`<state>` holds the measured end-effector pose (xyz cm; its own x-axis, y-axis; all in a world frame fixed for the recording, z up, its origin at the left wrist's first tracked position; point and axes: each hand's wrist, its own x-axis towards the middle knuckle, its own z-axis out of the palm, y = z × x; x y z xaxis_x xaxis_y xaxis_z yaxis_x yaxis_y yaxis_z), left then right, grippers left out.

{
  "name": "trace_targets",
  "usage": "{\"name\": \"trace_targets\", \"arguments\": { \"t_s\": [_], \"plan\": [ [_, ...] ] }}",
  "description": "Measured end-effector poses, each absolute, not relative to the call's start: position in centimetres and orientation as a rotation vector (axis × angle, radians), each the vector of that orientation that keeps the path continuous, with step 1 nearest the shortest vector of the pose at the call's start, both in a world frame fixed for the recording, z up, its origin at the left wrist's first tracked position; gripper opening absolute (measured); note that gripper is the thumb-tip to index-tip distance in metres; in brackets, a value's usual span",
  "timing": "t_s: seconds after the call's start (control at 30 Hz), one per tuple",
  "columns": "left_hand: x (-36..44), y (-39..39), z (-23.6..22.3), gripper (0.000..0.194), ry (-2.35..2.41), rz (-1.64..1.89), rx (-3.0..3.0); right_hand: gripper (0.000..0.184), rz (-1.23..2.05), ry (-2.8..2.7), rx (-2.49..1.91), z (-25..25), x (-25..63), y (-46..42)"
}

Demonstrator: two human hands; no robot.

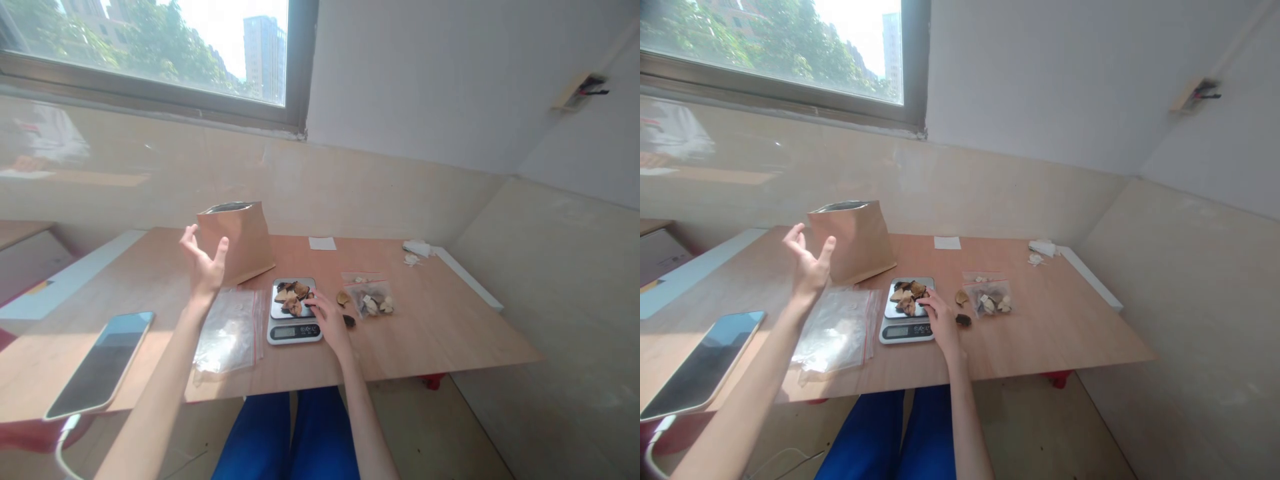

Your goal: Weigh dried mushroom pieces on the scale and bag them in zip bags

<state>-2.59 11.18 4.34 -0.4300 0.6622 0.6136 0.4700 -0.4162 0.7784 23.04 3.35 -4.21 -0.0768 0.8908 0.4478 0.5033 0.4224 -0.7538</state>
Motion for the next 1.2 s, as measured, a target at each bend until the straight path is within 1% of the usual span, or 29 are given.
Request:
{"name": "trace_targets", "arguments": {
  "t_s": [0.07, 0.13, 0.23, 0.33, 0.53, 0.6, 0.73, 0.87, 1.0, 1.2],
  "plan": [
    [-2.2, 9.1, 2.6, 0.054, 1.68, 1.951, 1.659, 0.029, 0.522, -1.705, -1.21, -4.4, 23.3, 3.3],
    [-1.7, 6.8, 0.6, 0.04, 1.77, 1.804, 1.63, 0.032, 0.528, -1.651, -1.218, -4.9, 23.8, 3.1],
    [-1.0, 3.7, -2.1, 0.028, 1.882, 1.541, 1.512, 0.033, 0.536, -1.587, -1.254, -5.7, 24.2, 2.4],
    [-0.5, 1.8, -4.2, 0.029, 1.892, 1.322, 1.514, 0.03, 0.525, -1.595, -1.289, -6.1, 24.0, 1.7],
    [-0.2, 1.2, -7.0, 0.029, 1.944, 1.164, 1.702, 0.028, 0.383, -1.647, -1.285, -6.2, 22.6, 1.6],
    [0.1, 1.3, -7.4, 0.031, 2.031, 1.037, 1.739, 0.027, 0.334, -1.655, -1.298, -6.3, 22.1, 2.3],
    [0.9, 1.3, -7.1, 0.032, 2.219, 0.643, 1.786, 0.023, 0.267, -1.623, -1.326, -6.4, 21.6, 3.4],
    [1.4, 1.2, -6.2, 0.031, 2.265, 0.401, 1.869, 0.027, 0.215, -1.578, -1.297, -5.9, 21.4, 2.4],
    [1.4, 1.4, -5.9, 0.027, 2.259, 0.302, 1.934, 0.024, 0.199, -1.477, -1.303, -5.6, 20.7, -0.3],
    [0.9, 1.3, -6.6, 0.024, 2.226, 0.385, 1.954, 0.022, 0.298, -1.498, -1.252, -6.2, 19.2, -2.7]
  ]
}}
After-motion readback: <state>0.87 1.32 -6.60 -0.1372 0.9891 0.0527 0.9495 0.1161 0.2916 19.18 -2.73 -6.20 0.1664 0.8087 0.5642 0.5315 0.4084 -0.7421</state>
